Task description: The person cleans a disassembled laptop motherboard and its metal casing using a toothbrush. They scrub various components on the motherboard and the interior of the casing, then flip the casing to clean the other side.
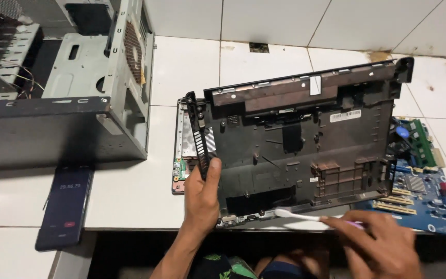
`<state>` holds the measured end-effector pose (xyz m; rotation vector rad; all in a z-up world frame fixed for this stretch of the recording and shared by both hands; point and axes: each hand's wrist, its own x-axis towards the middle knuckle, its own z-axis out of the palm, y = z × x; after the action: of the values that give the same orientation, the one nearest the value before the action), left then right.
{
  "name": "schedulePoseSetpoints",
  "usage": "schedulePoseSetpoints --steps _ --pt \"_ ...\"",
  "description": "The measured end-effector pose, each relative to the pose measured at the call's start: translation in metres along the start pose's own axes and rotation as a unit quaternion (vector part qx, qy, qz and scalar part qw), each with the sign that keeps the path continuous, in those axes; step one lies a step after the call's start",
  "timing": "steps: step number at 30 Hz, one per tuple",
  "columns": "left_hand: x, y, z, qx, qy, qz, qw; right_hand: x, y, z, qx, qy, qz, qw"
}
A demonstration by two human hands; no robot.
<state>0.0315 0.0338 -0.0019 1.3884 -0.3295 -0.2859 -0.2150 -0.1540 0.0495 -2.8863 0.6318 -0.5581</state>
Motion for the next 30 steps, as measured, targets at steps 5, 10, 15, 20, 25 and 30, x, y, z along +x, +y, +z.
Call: schedulePoseSetpoints --steps 5,10,15,20,25,30 --pt "0.002 0.000 -0.003 0.014 0.004 0.013 1.000 0.002 0.007 0.002 0.003 0.034 0.035 0.999" --pt "-0.002 -0.003 0.006 0.020 -0.004 -0.026 0.999 -0.001 -0.037 0.037 0.128 0.022 -0.022 0.991" --pt "-0.003 -0.006 0.003 0.017 0.001 -0.029 0.999 0.001 -0.065 0.033 0.116 0.032 0.101 0.988" --pt "-0.002 -0.001 0.011 0.010 -0.018 -0.033 0.999 -0.011 -0.052 0.055 0.084 0.000 -0.014 0.996" --pt "0.000 -0.003 0.002 0.025 0.008 -0.015 1.000 -0.020 -0.043 0.068 0.051 0.042 0.079 0.995" --pt "-0.004 -0.002 0.008 0.024 -0.003 -0.039 0.999 -0.010 -0.057 0.055 0.096 0.091 -0.002 0.991"
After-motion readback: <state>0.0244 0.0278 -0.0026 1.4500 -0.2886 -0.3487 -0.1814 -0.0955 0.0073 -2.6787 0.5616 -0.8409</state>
